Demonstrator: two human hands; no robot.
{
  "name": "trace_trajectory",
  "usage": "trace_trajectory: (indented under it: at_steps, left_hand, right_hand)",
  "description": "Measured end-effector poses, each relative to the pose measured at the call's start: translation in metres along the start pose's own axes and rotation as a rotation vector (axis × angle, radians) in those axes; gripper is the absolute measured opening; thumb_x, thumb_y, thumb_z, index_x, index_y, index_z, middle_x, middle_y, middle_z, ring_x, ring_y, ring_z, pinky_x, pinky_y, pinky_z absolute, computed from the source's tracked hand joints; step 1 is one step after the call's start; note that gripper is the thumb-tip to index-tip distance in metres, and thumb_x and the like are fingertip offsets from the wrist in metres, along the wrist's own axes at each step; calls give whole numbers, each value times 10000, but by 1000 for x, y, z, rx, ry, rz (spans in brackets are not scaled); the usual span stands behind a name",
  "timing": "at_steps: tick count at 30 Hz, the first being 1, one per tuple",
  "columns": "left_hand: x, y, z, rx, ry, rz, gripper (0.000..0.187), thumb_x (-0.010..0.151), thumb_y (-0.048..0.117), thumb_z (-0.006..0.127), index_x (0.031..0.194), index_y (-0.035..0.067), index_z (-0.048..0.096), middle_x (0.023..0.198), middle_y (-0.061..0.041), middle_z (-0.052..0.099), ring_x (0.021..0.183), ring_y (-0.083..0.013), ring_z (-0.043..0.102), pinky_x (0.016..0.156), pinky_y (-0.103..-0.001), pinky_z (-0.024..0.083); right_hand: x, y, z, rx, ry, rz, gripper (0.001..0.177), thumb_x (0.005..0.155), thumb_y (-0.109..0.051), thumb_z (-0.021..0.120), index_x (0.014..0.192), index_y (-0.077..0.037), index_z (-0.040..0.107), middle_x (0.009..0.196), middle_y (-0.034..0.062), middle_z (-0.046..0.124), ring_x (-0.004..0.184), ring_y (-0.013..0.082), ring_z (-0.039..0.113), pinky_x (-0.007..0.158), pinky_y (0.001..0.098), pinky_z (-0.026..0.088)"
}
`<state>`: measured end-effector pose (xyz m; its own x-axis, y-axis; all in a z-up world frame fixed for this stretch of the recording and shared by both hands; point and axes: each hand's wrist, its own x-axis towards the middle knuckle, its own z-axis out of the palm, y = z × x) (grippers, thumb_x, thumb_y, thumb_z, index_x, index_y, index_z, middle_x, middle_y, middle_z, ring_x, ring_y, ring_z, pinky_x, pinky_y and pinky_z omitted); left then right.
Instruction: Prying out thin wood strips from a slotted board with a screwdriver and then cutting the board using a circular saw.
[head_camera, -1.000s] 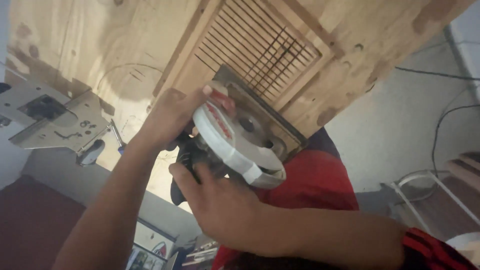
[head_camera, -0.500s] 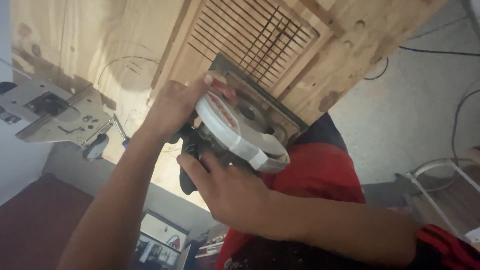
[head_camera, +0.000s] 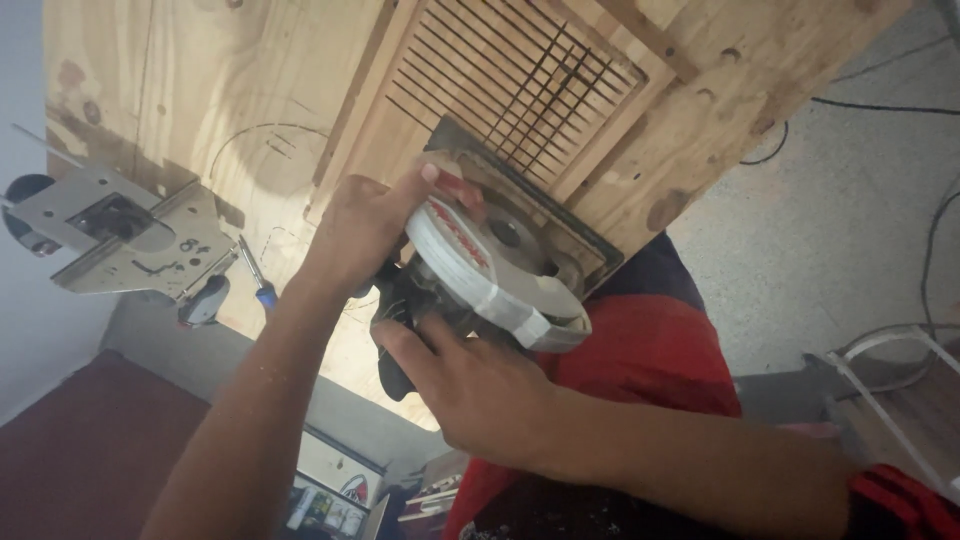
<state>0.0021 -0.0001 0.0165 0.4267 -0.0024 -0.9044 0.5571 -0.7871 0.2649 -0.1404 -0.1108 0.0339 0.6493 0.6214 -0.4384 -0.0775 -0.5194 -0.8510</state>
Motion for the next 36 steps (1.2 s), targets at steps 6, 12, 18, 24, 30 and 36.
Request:
trace_trajectory:
  at_steps: [6,12,18,24,30,36]
  left_hand:
    - [-1,-3,1,-23,-12,43,509,970,539,424,863,261,837,542,-22,570,445,-97,356,455,-258,282]
    - [2,-3,4,-26,69,-79,591,979,520,515,607,100,701,531,-41,544,510,-115,462,520,-290,347]
    - [13,-18,5,-28,95,-88,652,969,549,561,533,66,577,492,-49,461,435,-140,413,453,-292,285]
    - [12,-16,-2,-29,78,-74,672,982,555,526,521,67,565,482,-55,477,474,-134,455,493,-296,342]
    - [3,2,-15,-33,-1,-47,531,959,562,419,833,277,850,597,10,618,521,-96,411,539,-244,367]
    - [20,-21,-16,-38,116,-151,657,941,588,585,509,107,467,524,-33,491,479,-131,467,466,-288,317]
  right_hand:
    - [0,4,-3,78,-71,-9,691,852,50,504,1499,-127,337,1172,197,540,737,491,667,523,613,540]
    - [-1,12,3,9,-17,-70,690,845,9,518,1499,-129,348,1157,201,546,690,486,678,514,614,534]
    - [1,13,-1,37,-43,-74,618,877,1,480,1470,-125,357,1136,203,541,675,494,666,477,628,522]
    - [6,13,-2,34,-17,-120,630,852,35,514,1450,-98,370,1113,190,542,649,467,669,452,601,516]
    - [14,11,-1,7,-1,-104,610,850,-2,500,1437,-122,389,1170,184,545,638,476,669,464,613,518]
    - [22,6,-13,93,-154,-73,636,860,15,489,1459,-127,331,1230,235,494,723,532,645,554,659,509]
